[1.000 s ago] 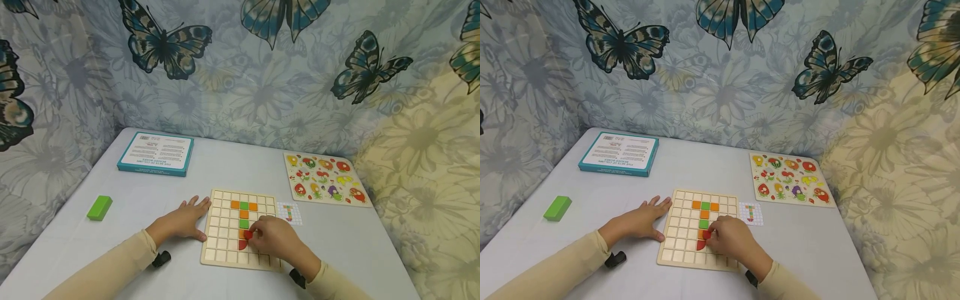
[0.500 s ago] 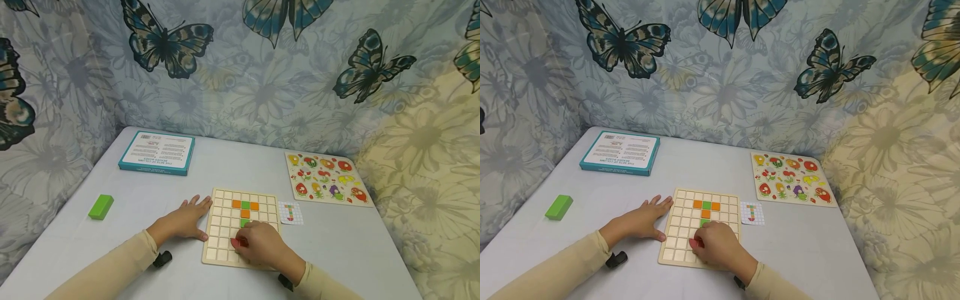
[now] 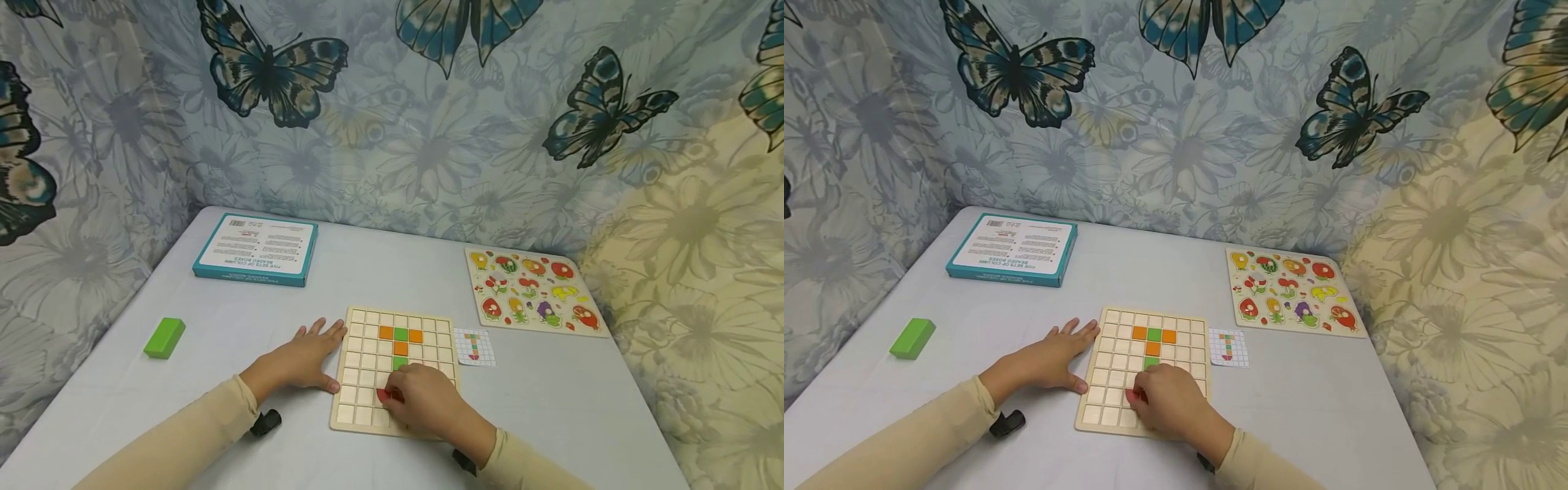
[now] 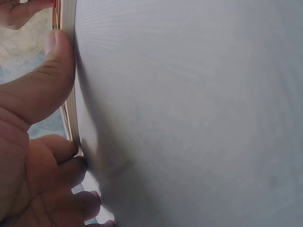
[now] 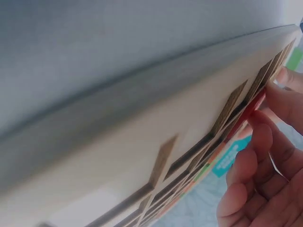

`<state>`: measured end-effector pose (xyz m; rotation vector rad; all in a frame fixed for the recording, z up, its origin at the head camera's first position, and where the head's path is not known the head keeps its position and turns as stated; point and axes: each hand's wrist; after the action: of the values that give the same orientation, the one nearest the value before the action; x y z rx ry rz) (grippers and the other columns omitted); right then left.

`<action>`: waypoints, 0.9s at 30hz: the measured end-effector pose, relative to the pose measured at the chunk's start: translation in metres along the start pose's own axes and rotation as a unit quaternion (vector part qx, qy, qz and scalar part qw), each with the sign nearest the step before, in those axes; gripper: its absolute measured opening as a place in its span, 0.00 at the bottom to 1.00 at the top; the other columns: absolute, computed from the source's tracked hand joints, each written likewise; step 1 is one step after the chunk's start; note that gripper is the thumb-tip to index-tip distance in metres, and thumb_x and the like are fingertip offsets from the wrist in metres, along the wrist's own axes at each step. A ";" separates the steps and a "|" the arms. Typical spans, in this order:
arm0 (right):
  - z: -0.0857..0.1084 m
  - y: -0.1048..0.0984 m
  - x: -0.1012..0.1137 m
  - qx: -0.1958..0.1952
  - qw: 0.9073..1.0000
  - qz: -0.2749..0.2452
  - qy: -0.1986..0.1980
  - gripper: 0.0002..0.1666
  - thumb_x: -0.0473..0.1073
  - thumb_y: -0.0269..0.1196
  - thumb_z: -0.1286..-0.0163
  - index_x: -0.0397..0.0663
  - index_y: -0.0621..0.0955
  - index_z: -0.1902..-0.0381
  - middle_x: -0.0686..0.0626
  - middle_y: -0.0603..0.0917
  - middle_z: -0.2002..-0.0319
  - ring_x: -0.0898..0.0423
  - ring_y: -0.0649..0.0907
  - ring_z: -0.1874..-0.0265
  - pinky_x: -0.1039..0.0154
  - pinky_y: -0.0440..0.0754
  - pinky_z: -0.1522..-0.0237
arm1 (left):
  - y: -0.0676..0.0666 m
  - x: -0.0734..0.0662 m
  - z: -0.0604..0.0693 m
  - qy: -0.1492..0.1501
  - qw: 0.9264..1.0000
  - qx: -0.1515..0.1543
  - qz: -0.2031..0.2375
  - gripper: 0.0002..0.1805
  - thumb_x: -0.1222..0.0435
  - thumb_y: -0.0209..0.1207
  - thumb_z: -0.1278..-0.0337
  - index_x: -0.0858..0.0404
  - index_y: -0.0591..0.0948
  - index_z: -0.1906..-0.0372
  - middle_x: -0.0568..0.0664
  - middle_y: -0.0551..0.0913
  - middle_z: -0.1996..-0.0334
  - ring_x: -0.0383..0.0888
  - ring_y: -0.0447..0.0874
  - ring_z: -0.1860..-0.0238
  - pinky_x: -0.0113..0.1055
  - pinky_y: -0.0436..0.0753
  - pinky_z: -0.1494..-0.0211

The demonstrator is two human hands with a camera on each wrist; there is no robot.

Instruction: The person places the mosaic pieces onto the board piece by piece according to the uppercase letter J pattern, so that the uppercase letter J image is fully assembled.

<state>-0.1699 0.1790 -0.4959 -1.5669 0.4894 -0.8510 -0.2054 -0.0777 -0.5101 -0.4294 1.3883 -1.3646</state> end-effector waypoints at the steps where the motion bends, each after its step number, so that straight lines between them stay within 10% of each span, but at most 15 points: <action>1: 0.000 0.000 0.000 0.001 1.000 -0.003 0.002 0.10 0.51 0.69 0.37 0.55 0.83 0.71 0.65 0.70 0.80 0.66 0.70 0.79 0.71 0.69 0.77 | 0.000 0.000 0.000 0.000 1.000 0.000 0.000 0.61 0.45 0.74 0.62 0.66 0.57 0.24 0.54 0.51 0.24 0.62 0.39 0.25 0.63 0.47 0.29; 21: 0.007 -0.002 0.001 0.012 0.999 -0.044 0.028 0.13 0.54 0.69 0.37 0.52 0.83 0.66 0.63 0.74 0.74 0.65 0.72 0.76 0.69 0.73 0.74 | 0.002 -0.001 0.001 -0.008 1.000 0.007 -0.006 0.61 0.43 0.73 0.62 0.65 0.57 0.24 0.56 0.51 0.24 0.63 0.40 0.25 0.63 0.47 0.29; 27: 0.014 -0.018 0.000 0.002 0.997 -0.054 0.057 0.22 0.62 0.66 0.37 0.52 0.83 0.57 0.58 0.80 0.63 0.62 0.78 0.65 0.64 0.80 0.62 | 0.002 0.001 0.005 -0.004 1.000 -0.020 -0.021 0.40 0.52 0.65 0.41 0.59 0.65 0.26 0.52 0.63 0.27 0.57 0.53 0.26 0.65 0.37 0.30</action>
<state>-0.1624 0.1914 -0.4790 -1.5581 0.4878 -1.0278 -0.2006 -0.0800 -0.5111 -0.4932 1.4090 -1.3703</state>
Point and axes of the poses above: each hand's wrist, its own z-axis away from the middle knuckle, its own y-axis out of the palm, x = y × z
